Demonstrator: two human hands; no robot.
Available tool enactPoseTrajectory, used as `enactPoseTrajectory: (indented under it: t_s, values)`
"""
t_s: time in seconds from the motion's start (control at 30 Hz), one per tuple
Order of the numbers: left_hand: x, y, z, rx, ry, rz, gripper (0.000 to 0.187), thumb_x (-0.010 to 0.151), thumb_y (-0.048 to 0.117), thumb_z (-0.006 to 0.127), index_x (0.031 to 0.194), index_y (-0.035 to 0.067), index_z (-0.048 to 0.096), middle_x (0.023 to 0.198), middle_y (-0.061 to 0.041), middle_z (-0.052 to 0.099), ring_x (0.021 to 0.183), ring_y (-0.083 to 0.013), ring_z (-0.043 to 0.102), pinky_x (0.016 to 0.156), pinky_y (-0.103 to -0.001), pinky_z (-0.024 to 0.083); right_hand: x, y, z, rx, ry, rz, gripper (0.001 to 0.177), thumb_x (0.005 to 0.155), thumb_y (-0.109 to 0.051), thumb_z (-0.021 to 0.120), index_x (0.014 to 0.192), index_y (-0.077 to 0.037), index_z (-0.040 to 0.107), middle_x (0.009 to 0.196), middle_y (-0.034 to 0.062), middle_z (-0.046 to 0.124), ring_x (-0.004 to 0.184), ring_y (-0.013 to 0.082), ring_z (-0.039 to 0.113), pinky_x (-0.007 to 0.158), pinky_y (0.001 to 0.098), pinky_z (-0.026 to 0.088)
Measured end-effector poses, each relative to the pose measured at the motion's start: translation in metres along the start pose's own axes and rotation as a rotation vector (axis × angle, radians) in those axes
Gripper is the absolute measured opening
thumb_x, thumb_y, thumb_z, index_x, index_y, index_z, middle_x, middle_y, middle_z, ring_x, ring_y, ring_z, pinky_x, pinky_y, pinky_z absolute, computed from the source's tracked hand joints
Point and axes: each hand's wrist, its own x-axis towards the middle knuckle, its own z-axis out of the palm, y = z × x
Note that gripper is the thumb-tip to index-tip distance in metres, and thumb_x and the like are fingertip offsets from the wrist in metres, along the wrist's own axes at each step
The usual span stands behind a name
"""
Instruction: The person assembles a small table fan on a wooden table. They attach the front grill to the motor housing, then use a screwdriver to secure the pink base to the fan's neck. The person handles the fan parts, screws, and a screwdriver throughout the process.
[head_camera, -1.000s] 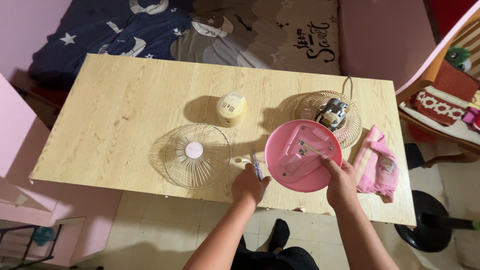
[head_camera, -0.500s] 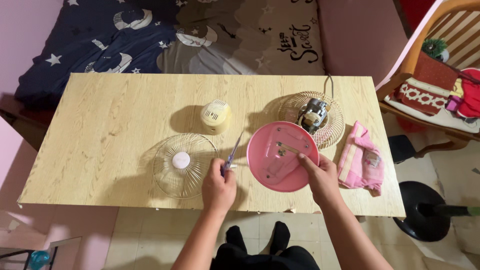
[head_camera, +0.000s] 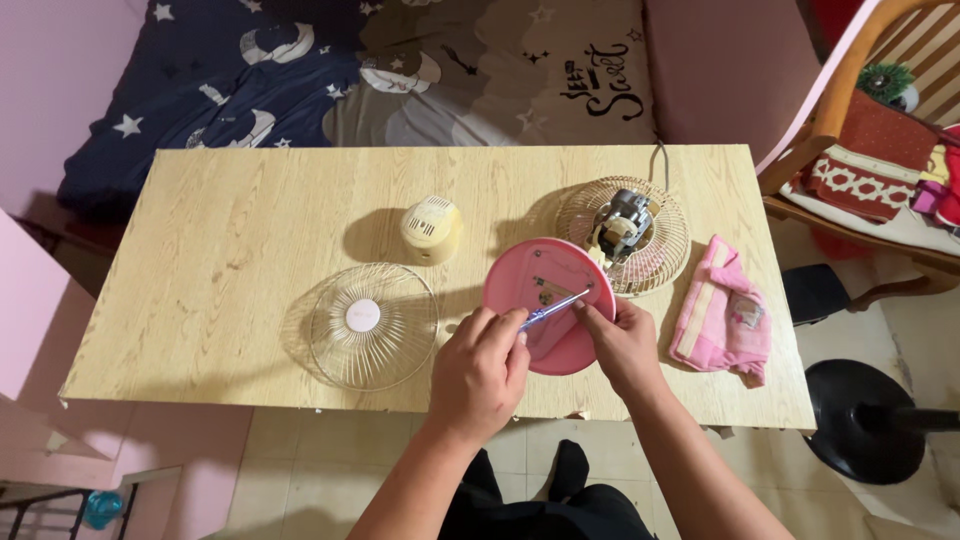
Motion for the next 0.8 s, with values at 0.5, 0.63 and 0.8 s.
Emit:
enactPoseTrajectory:
  t_s: [0.5,0.63,0.8]
  values:
    - [0.005,-0.001,0.008,0.027,-0.061,-0.050,0.025,0.089,0.006,0.067,0.113,0.001,0.070,0.090,-0.012,0.064,0.079,-0.0291,0.067,0.066,-0.040,0.055,-0.004,-0.009,-0.001,-0.115,-0.017,-0.017,0.024,0.092,-0.016,0.073,0.106,0.004,0.076,0.086,0.0051,0.077,0.073,0.0060,0.065,0.063,0.0252,0.054]
    - [0.009,0.002,0.004,0.086,-0.062,0.030,0.027,0.088,0.005,0.067,0.114,-0.001,0.071,0.091,-0.012,0.062,0.081,-0.0286,0.065,0.068,-0.040,0.054,-0.006,-0.009,-0.001,-0.157,-0.011,-0.031,0.024,0.092,-0.016,0.073,0.105,0.004,0.076,0.085,0.0052,0.077,0.072,0.0061,0.065,0.062,0.0257,0.054]
    - [0.015,0.005,-0.004,0.183,-0.120,0.198,0.028,0.086,0.005,0.067,0.113,-0.002,0.072,0.091,-0.010,0.059,0.084,-0.0278,0.063,0.073,-0.040,0.055,-0.008,-0.010,-0.001,-0.252,-0.005,-0.043,0.024,0.091,-0.016,0.074,0.102,0.005,0.077,0.083,0.0065,0.077,0.071,0.0061,0.064,0.063,0.0267,0.054]
